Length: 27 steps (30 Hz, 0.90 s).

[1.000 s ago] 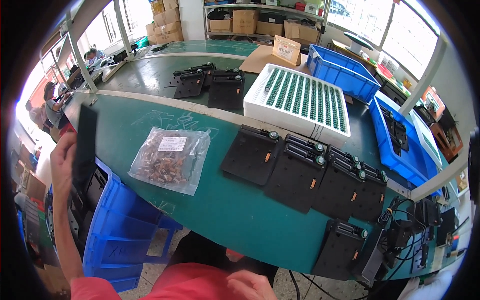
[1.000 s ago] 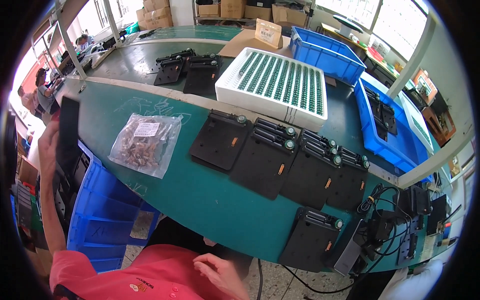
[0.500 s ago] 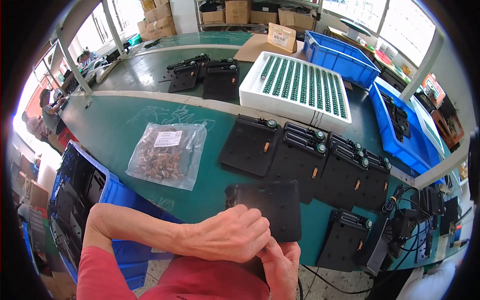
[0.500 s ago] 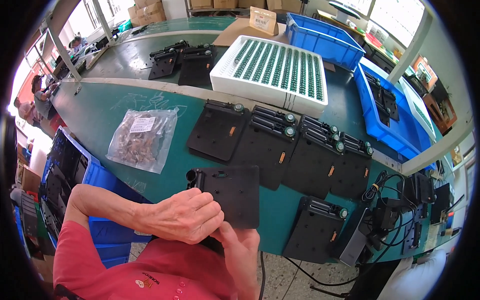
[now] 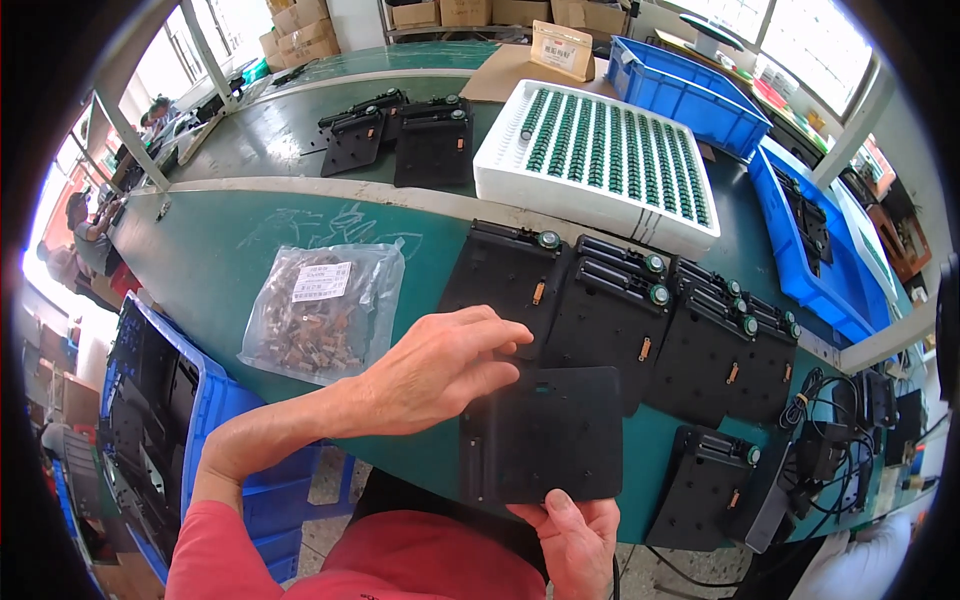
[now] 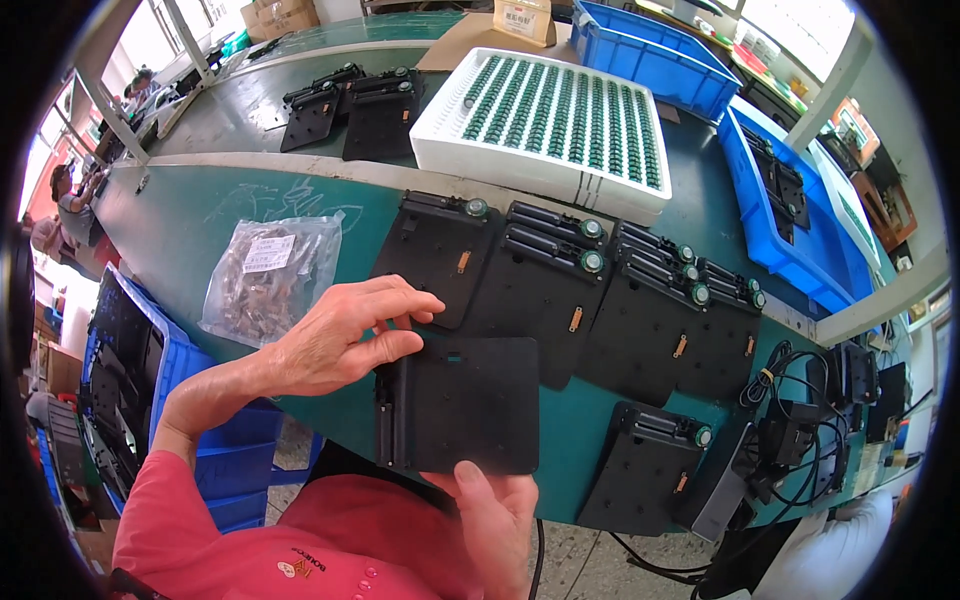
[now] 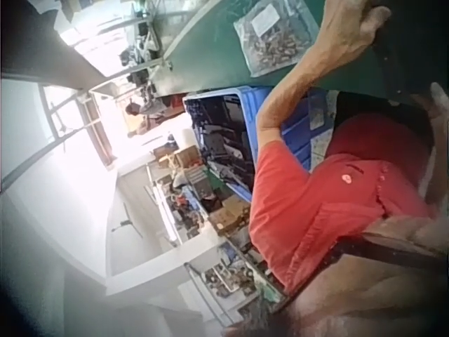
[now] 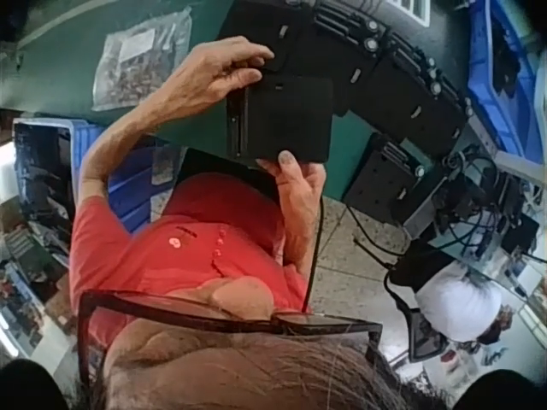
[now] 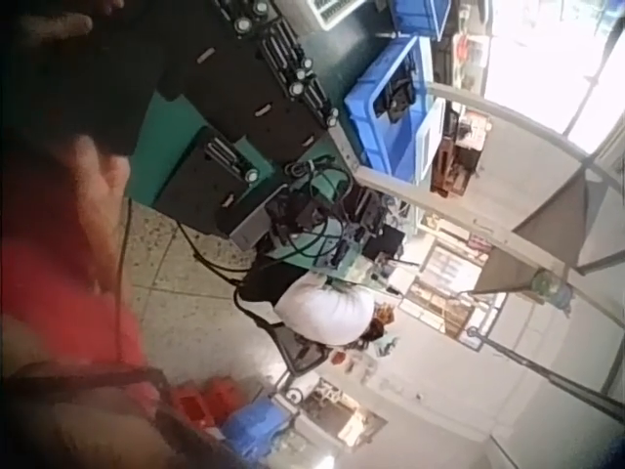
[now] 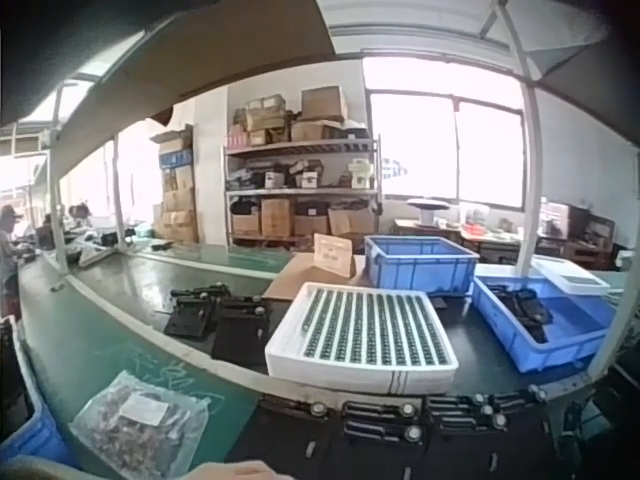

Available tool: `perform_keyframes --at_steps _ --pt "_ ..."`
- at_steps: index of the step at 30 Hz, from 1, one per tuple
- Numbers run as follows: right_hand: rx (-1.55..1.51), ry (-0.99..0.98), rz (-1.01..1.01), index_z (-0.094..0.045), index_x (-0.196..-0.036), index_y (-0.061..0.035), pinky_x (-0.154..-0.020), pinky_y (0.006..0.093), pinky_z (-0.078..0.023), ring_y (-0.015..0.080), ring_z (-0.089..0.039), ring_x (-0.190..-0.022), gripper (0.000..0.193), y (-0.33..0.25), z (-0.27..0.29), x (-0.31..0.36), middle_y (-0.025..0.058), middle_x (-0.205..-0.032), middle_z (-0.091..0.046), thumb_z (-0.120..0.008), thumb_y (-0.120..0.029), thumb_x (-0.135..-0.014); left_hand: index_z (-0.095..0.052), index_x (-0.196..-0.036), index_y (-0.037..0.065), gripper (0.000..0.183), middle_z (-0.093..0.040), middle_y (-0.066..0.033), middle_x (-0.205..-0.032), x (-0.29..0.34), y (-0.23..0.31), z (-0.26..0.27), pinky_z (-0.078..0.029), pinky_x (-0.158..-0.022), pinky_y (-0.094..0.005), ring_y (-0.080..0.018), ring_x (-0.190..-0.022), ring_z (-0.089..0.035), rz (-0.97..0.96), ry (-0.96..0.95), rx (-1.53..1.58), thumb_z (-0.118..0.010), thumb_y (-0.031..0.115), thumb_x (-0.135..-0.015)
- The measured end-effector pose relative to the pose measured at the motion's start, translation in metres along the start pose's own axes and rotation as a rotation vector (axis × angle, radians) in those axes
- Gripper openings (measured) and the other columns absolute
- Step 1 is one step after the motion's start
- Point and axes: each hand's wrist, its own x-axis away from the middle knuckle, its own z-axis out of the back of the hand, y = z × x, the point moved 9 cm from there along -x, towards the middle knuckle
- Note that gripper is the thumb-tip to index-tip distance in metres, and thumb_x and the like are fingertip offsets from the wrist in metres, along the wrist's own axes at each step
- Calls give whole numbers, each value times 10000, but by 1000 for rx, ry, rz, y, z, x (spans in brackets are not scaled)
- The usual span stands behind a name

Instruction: The person assembles small components by hand, inserting green caps and copper connectors into plastic housing on a factory production line.

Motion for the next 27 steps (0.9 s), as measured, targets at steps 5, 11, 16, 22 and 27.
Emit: perform_keyframes --at_steps 5,11,16,22,27 --pt "-16 83 30 -540 -1219 57 -843 412 -576 263 -638 -1004 304 -1 -1 4 166 -1152 -613 -488 31 -920 -607 -1148 -7 300 -646 -104 -920 2 -24 -12 -515 -729 -321 -196 -837 -620 240 -136 282 -623 160 -900" --pt "-44 123 54 -530 -1229 39 -808 392 -588 257 -649 -971 319 3 6 4 167 -1132 -620 -498 56 -912 -621 -1204 7 328 -653 -31 -933 4 -34 -25 -520 -681 -247 -72 -816 -586 350 -289 510 -626 185 -928" --pt "-17 27 133 -583 -1233 -37 -748 366 -575 218 -655 -951 319 -8 -1 7 102 -1131 -645 -586 -42 -914 -624 -1176 -41 377 -656 -83 -900 -2 -39 -20 -537 -660 -286 -133 -798 -613 345 -252 593 -592 217 -903" --pt "-23 40 104 -540 -1296 -43 -789 403 -582 238 -631 -1035 394 -1 8 10 105 -1217 -606 -592 -35 -905 -651 -1138 -36 347 -664 -66 -899 -6 -37 -21 -530 -652 -272 -120 -782 -608 350 -320 571 -590 206 -897" --pt "237 23 137 -538 -1271 -11 -721 357 -589 214 -647 -960 404 -11 3 20 113 -1160 -626 -636 -25 -879 -673 -1105 -21 254 -691 -47 -918 -18 -33 -31 -499 -726 -259 -109 -809 -612 197 -504 469 -629 114 -895"
